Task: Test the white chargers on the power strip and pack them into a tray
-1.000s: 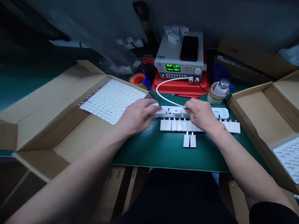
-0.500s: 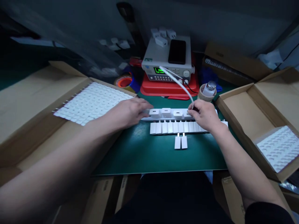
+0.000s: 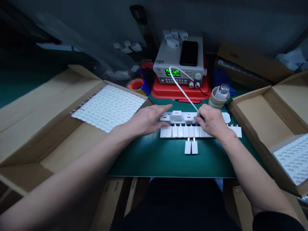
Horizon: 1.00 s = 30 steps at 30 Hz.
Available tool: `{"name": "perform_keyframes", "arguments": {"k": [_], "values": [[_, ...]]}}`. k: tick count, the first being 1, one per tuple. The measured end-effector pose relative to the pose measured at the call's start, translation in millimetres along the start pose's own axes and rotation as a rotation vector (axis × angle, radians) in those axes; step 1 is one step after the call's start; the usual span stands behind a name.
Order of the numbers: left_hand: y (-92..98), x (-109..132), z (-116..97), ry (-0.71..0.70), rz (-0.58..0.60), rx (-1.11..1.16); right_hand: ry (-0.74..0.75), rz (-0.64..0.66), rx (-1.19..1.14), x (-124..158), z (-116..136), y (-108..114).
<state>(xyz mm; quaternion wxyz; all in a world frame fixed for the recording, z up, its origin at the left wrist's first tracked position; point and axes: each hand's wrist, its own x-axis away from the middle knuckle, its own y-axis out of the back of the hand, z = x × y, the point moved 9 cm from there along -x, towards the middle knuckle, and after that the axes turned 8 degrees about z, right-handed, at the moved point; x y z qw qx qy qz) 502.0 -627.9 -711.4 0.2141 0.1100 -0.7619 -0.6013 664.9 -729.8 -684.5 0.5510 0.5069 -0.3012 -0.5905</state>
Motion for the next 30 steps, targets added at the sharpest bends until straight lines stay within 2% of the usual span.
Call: {"name": "perform_keyframes", "arguments": {"k": [2,5,9,12,16,18,20,23,25,28,30], "values": [[1.5,-8,-13,0.010,-0.066,0.017,0.003,-0.007,-0.009,0,-1,0],[-3.3,-19,-19,0.055,-0.116,0.049,0.006,-0.013,-0.020,0,-1,0],[1.1,-18,-28,-0.106,-0.189,0.202,-0.003,-0.007,-0.048,0,-2,0],[1.2,-20,-39,-0.145,-0.140,0.249,-0.010,-0.013,-0.071,0,-3,-1],[-7.0,-35,-57,-0.058,-0.056,0.141,-0.017,-0.023,-0.143,1,-5,3],[-8.6,-41,-57,0.013,-0.078,0.113,-0.043,-0.037,-0.264,4,-13,11],[-7.4,-42,-55,0.009,-0.136,0.175,-0.133,-0.095,-0.436,11,-30,22],[2.1,-29,-53,-0.131,-0.284,0.463,-0.300,-0.191,-0.592,26,-58,34],[11.2,-9,-46,-0.175,-0.422,0.686,-0.331,-0.168,-0.517,32,-63,36],[12.0,28,-33,-0.088,-0.542,0.891,-0.257,-0.078,-0.255,32,-53,33],[3.7,54,-29,-0.036,-0.521,0.992,-0.176,-0.057,-0.122,32,-41,31]]}}
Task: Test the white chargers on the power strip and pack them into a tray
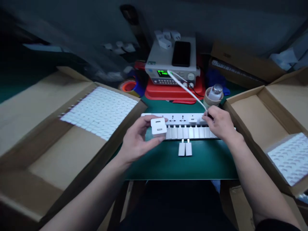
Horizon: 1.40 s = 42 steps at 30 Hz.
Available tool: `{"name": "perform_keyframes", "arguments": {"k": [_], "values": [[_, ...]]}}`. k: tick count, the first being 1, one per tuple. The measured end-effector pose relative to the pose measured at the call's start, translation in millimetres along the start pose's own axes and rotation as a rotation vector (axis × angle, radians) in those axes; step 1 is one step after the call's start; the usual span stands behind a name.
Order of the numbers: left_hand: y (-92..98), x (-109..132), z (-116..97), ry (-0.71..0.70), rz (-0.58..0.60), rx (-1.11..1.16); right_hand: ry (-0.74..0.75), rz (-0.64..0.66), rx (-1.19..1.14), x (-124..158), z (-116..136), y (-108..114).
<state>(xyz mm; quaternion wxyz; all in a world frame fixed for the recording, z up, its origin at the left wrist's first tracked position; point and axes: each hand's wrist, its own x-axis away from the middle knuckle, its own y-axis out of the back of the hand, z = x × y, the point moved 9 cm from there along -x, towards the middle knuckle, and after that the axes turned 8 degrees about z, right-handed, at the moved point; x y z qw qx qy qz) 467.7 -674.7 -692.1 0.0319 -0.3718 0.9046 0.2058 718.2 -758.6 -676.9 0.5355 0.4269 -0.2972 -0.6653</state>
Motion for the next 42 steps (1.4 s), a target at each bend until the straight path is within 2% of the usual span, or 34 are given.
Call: {"name": "perform_keyframes", "arguments": {"k": [2,4,5,7,9,10,12,13,14,16,19,21,23,24,26,28,31,33,35,37,40,42], "values": [[12.6,26,6,0.069,0.021,0.100,0.061,-0.002,0.079,3,7,-1],[38.7,51,17,0.139,-0.019,0.187,0.095,-0.014,0.141,5,10,-2],[59.1,64,24,0.184,-0.082,0.209,0.105,-0.031,0.167,6,9,-2],[112.0,91,41,0.300,-0.281,0.165,0.113,-0.080,0.208,7,8,0],[166.6,120,58,0.506,-0.470,-0.035,0.091,-0.104,0.216,9,7,-1],[188.2,132,66,0.639,-0.505,-0.171,0.072,-0.104,0.212,10,6,-2],[212.6,147,81,0.878,-0.423,-0.401,0.021,-0.091,0.199,11,6,-5],[214.6,148,89,0.941,-0.329,-0.453,-0.002,-0.084,0.191,12,6,-5],[210.2,145,96,0.948,-0.226,-0.451,-0.013,-0.079,0.185,12,6,-6],[189.2,135,103,0.844,-0.047,-0.326,-0.005,-0.063,0.173,11,8,-8],[158.9,127,98,0.714,0.103,-0.212,0.080,-0.109,0.161,10,12,-6],[156.2,124,86,0.682,0.060,-0.404,0.128,-0.144,0.157,10,13,-4],[156.0,117,59,0.575,-0.088,-0.679,0.153,-0.141,0.142,10,13,-5],[149.2,111,44,0.491,-0.155,-0.766,0.159,-0.137,0.130,10,14,-6],[118.9,94,21,0.329,-0.193,-0.796,0.168,-0.145,0.106,10,14,-5],[71.7,72,16,0.233,-0.100,-0.743,0.163,-0.150,0.092,9,14,-5],[2.2,43,29,0.193,0.041,-0.751,0.152,-0.142,0.086,9,12,-7],[-24.2,34,41,0.184,0.029,-0.786,0.154,-0.151,0.078,9,12,-7],[-33.2,36,49,0.147,-0.039,-0.789,0.146,-0.154,0.062,9,10,-7],[-31.9,47,52,0.091,-0.078,-0.750,0.126,-0.143,0.039,9,8,-8],[-18.3,65,51,0.052,-0.071,-0.632,0.115,-0.132,0.005,8,6,-9],[-5.7,70,42,0.025,-0.068,-0.567,0.125,-0.133,-0.013,8,5,-9]]}}
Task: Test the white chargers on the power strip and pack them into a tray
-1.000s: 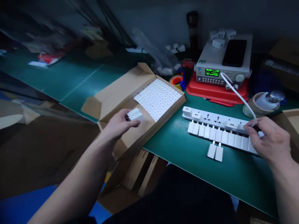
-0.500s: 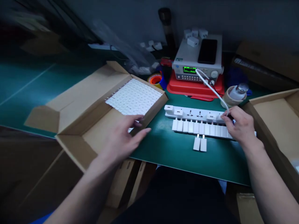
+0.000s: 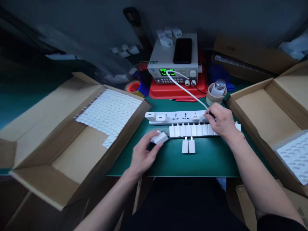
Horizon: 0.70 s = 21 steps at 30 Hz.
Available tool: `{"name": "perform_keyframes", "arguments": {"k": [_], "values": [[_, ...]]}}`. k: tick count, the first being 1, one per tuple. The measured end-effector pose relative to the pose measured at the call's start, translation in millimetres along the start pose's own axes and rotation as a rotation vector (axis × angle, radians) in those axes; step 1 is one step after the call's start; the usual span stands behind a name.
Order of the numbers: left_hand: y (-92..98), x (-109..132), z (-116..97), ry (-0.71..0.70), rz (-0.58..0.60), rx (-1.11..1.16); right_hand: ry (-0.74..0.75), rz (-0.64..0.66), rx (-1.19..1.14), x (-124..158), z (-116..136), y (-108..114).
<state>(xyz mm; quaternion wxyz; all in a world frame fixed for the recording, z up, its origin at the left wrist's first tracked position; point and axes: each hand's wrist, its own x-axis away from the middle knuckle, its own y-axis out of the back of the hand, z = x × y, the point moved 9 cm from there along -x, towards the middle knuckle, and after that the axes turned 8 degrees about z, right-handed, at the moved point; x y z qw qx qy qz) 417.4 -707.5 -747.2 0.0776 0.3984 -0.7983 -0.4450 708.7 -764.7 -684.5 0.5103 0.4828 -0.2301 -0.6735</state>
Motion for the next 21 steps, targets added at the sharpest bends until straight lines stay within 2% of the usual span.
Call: {"name": "perform_keyframes", "arguments": {"k": [3,5,7,9,11,13,16,18,21], "values": [[25.4,-16,-19,-0.108,-0.028,-0.065,-0.001,0.002,-0.021,0,-2,-2],[29.7,-41,-38,-0.205,0.015,-0.201,-0.016,0.001,-0.032,-1,-3,-2],[18.6,-73,-56,-0.288,0.137,-0.359,-0.022,-0.005,-0.042,-1,-4,-2],[-4.1,-104,-70,-0.358,0.318,-0.491,-0.016,-0.009,-0.042,-1,-4,-2],[-28.4,-129,-81,-0.412,0.493,-0.557,0.001,-0.008,-0.034,-1,-2,-2],[-46.5,-147,-90,-0.439,0.616,-0.548,0.013,-0.002,-0.028,-1,-1,-2],[-55.1,-161,-95,-0.427,0.675,-0.477,0.003,0.005,-0.031,-1,-1,-2],[-49.9,-163,-90,-0.413,0.654,-0.447,-0.007,0.005,-0.038,-1,-1,-2],[-37.3,-155,-71,-0.373,0.605,-0.481,-0.007,0.004,-0.048,-1,-2,-1]]}}
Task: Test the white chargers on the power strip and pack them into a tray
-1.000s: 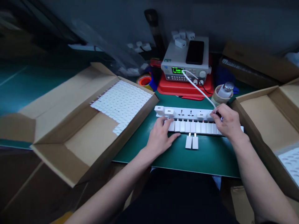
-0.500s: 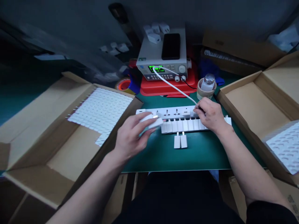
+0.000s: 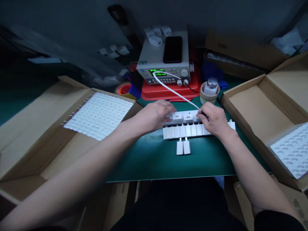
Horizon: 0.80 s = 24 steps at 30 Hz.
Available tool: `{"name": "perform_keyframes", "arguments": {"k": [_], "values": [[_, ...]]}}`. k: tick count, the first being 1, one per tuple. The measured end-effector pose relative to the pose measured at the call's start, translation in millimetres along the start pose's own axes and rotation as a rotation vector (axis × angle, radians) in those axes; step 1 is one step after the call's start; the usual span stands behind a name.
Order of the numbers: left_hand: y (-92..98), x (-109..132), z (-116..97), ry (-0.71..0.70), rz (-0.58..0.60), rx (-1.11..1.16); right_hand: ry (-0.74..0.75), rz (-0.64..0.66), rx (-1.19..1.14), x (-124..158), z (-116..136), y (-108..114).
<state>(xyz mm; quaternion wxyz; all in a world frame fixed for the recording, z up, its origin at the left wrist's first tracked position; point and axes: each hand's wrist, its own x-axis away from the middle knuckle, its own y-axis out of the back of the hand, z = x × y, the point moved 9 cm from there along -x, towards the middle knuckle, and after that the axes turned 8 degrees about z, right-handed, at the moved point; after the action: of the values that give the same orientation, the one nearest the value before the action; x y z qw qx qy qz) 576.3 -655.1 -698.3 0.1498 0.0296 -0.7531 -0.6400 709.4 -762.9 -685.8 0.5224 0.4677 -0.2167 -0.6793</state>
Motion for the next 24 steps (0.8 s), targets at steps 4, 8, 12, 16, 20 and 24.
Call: {"name": "perform_keyframes", "arguments": {"k": [4,8,12,16,20,24], "values": [[-13.9,19,17,0.096,-0.051,-0.031,0.011,0.013,0.003,0,0,-1],[-25.8,15,17,0.135,-0.038,0.000,0.026,-0.002,0.004,0,1,1],[-21.3,-2,-8,0.082,-0.059,0.033,0.015,0.013,0.000,-1,0,0],[-16.5,-21,-36,0.063,-0.129,0.086,0.016,0.036,0.016,-1,1,3],[-15.9,-30,-40,0.097,-0.176,0.157,0.007,0.106,0.025,-2,0,6],[-10.0,-28,-52,-0.034,-0.204,0.263,0.007,0.115,0.005,-2,1,11]]}}
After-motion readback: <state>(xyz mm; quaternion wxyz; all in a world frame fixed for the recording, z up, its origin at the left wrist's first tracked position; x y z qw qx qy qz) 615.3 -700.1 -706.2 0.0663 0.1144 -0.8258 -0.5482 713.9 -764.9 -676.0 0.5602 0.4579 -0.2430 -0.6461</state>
